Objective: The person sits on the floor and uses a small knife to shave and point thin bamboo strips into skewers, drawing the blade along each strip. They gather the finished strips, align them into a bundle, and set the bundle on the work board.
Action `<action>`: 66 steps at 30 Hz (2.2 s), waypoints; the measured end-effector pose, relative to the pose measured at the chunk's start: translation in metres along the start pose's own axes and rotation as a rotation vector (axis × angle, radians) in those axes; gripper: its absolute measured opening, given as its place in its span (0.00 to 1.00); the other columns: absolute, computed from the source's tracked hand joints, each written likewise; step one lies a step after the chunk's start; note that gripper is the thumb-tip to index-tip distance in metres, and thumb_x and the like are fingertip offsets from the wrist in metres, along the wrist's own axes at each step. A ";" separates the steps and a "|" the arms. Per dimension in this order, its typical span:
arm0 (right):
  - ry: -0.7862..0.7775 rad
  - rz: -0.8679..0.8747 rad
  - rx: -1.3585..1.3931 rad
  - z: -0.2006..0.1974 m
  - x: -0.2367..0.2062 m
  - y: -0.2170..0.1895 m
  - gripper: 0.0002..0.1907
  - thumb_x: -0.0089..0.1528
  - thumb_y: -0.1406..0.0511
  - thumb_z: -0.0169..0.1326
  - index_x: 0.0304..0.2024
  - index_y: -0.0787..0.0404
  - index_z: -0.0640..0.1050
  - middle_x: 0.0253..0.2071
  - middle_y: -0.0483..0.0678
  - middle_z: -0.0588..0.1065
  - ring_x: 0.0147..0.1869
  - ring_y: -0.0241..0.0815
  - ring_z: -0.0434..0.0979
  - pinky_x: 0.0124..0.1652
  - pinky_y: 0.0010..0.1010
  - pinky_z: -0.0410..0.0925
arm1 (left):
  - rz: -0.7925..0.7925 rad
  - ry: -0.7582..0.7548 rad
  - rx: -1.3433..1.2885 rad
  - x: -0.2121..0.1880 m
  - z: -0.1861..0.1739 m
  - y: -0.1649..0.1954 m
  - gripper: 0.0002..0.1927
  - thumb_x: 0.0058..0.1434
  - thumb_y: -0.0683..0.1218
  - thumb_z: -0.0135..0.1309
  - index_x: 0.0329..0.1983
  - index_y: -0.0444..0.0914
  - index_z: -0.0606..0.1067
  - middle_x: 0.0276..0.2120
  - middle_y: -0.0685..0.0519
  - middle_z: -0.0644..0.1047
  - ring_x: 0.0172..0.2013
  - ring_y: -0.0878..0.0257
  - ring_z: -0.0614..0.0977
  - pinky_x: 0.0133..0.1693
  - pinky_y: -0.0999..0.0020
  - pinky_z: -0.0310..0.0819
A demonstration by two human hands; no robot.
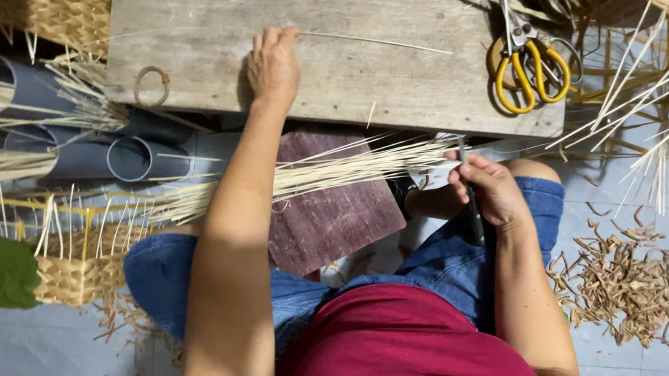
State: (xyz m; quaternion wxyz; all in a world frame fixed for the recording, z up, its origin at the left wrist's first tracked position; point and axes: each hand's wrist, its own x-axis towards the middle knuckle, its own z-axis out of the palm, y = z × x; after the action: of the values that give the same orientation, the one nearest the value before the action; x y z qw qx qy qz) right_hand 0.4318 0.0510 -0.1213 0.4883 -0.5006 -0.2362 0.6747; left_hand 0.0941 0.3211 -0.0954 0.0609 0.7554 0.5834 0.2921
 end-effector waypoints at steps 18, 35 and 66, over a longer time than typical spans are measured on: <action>-0.081 0.216 0.069 0.034 0.019 0.018 0.20 0.67 0.69 0.49 0.62 0.63 0.74 0.35 0.50 0.79 0.32 0.36 0.78 0.33 0.28 0.74 | 0.357 -0.095 0.328 0.043 0.011 -0.033 0.09 0.60 0.41 0.51 0.44 0.39 0.73 0.42 0.47 0.74 0.50 0.50 0.75 0.55 0.37 0.62; -0.207 -0.024 -0.086 0.095 -0.020 -0.010 0.27 0.66 0.69 0.50 0.69 0.62 0.67 0.27 0.48 0.77 0.24 0.33 0.73 0.26 0.22 0.66 | 0.082 -0.291 -0.339 -0.078 -0.168 0.075 0.08 0.68 0.47 0.57 0.40 0.37 0.78 0.26 0.43 0.80 0.27 0.49 0.82 0.28 0.55 0.72; 0.208 -0.464 0.275 0.053 -0.044 -0.083 0.24 0.71 0.69 0.51 0.70 0.64 0.69 0.30 0.45 0.73 0.25 0.31 0.68 0.24 0.21 0.62 | -0.183 -0.482 -0.562 -0.139 -0.209 0.042 0.07 0.66 0.47 0.59 0.41 0.40 0.82 0.16 0.58 0.73 0.20 0.76 0.72 0.22 0.74 0.64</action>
State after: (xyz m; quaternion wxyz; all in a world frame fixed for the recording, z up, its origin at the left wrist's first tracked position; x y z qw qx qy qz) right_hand 0.4200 0.0551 -0.0143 0.7145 -0.4289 -0.1993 0.5157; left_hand 0.0018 0.1285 0.0432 0.4268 0.7013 0.5145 0.2478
